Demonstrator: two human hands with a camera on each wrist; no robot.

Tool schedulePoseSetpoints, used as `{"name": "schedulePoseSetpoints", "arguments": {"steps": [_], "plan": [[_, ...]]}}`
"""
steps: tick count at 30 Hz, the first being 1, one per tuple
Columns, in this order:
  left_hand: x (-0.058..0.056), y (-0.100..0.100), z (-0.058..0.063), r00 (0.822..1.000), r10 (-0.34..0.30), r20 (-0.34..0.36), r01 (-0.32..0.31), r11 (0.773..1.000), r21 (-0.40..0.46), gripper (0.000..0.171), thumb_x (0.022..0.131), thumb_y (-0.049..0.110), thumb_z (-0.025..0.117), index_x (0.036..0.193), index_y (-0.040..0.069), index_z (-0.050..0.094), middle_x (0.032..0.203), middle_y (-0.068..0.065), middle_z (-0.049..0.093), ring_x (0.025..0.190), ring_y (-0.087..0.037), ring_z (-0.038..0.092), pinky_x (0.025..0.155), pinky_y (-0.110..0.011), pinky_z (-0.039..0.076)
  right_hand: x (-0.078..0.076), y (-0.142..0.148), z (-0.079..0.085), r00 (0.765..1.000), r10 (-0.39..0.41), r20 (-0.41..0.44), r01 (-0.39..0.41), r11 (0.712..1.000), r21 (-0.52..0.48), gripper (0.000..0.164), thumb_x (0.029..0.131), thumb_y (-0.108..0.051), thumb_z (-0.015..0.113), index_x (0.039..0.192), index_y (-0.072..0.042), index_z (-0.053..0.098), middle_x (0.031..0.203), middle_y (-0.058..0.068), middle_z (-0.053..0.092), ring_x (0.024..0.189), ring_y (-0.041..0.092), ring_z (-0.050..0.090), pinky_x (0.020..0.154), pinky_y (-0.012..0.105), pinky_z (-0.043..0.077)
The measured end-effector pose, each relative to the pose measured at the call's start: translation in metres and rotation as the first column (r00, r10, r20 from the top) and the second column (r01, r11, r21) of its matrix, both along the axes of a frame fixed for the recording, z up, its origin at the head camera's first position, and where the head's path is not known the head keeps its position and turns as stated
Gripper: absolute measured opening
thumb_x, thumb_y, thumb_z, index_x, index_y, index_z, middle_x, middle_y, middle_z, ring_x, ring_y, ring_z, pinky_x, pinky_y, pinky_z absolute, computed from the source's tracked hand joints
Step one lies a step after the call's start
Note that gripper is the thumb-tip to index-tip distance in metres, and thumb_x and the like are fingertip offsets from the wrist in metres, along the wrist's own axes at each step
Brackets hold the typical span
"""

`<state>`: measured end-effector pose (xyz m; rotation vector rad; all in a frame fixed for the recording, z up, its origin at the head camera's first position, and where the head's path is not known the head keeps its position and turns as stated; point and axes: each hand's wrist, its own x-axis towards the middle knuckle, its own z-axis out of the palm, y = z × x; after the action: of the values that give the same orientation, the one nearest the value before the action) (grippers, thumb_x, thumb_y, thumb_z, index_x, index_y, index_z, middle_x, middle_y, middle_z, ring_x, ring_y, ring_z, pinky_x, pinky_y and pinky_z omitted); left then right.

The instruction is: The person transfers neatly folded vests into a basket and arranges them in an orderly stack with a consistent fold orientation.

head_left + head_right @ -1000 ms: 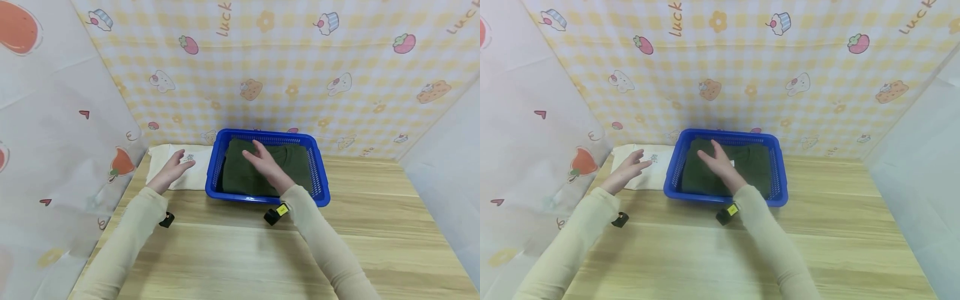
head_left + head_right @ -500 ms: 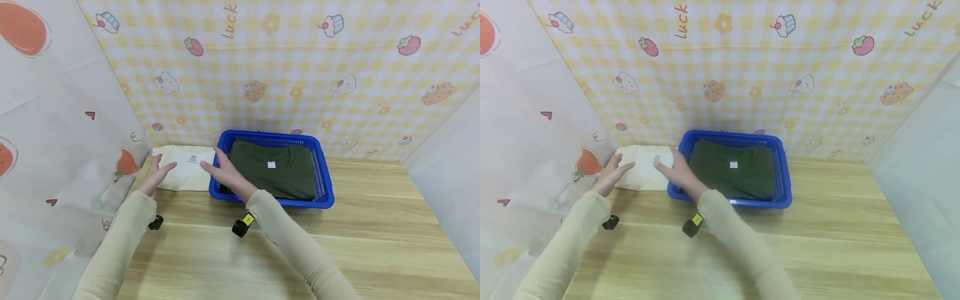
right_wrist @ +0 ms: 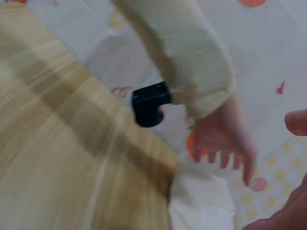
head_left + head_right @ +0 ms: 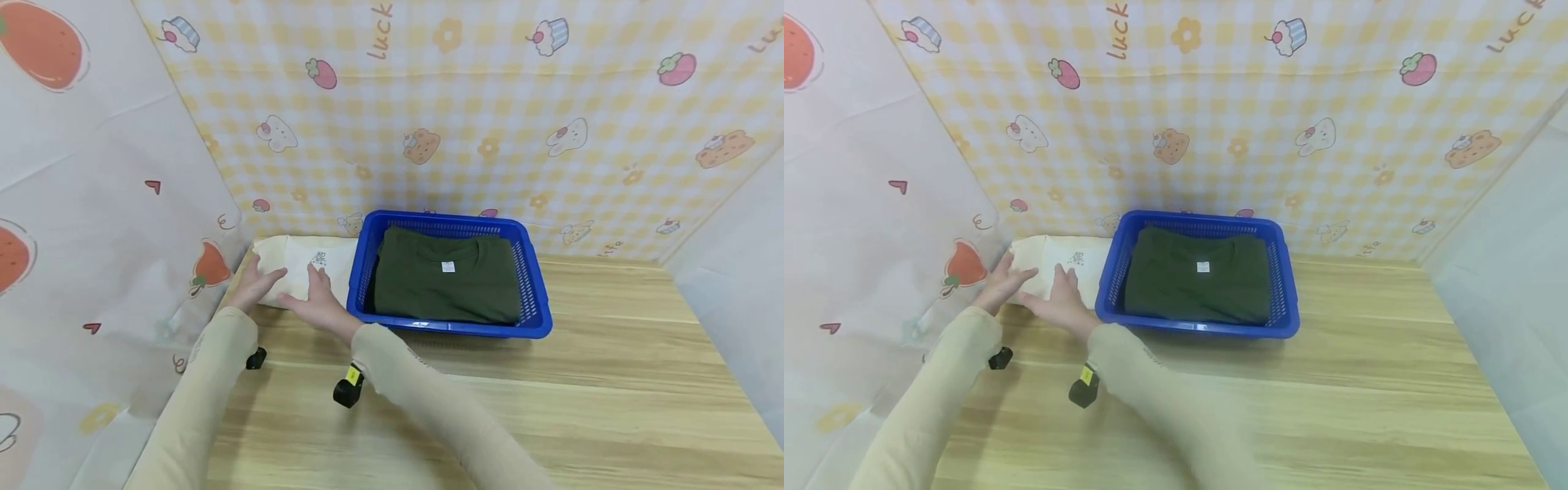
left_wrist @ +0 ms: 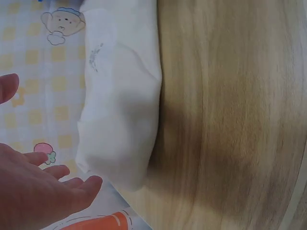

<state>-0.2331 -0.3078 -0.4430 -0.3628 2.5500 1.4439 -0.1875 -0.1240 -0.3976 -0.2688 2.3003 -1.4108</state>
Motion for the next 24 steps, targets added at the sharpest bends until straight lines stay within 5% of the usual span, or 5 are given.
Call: {"name": "schedulePoseSetpoints", "arguments": {"steps": [8,14,19,24], "plan": [[-0.002,0.003,0.004,0.999,-0.021,0.032,0.025,0.991,-0.131,0.087,0.09,0.034,0.05,0.141,-0.008,-0.008,0.146,-0.032,-0.002,0.133,-0.045,0.002,0.107,-0.054,0.01,-0.001,-0.016,-0.035,0.987,-0.152,0.057,0.147,0.986,0.075,0.087,0.082,-0.047,0.059,0.147,-0.012,0.011,0.152,0.014,0.001,0.137,0.033,0.006,0.108,0.046,0.018],[-0.009,0.002,-0.007,0.998,-0.023,0.062,0.035,0.977,-0.208,0.086,0.09,0.034,0.049,0.141,-0.008,-0.006,0.146,-0.031,-0.001,0.133,-0.045,0.002,0.108,-0.053,0.009,-0.004,-0.023,-0.059,0.967,-0.253,0.027,0.248,0.96,0.129,0.088,0.081,-0.042,0.062,0.147,-0.013,0.011,0.151,0.014,-0.004,0.137,0.032,-0.003,0.104,0.058,0.015],[-0.016,-0.001,-0.011,0.998,0.0,0.071,0.016,0.973,-0.231,0.086,0.09,0.035,0.049,0.141,-0.007,-0.006,0.146,-0.03,-0.001,0.133,-0.045,0.001,0.108,-0.053,0.008,-0.01,-0.027,-0.072,0.944,-0.325,-0.052,0.329,0.931,0.16,0.086,0.081,-0.037,0.062,0.146,-0.013,0.011,0.151,0.015,-0.003,0.138,0.031,-0.001,0.106,0.048,0.022],[-0.02,-0.006,-0.016,0.995,0.013,0.097,0.011,0.969,-0.247,0.087,0.089,0.036,0.05,0.142,-0.006,-0.006,0.146,-0.031,0.0,0.133,-0.046,0.002,0.107,-0.054,0.009,-0.016,-0.028,-0.079,0.929,-0.367,-0.045,0.368,0.909,0.194,0.086,0.083,-0.033,0.062,0.147,-0.013,0.009,0.15,0.017,0.001,0.137,0.03,0.009,0.104,0.041,0.029]]}}
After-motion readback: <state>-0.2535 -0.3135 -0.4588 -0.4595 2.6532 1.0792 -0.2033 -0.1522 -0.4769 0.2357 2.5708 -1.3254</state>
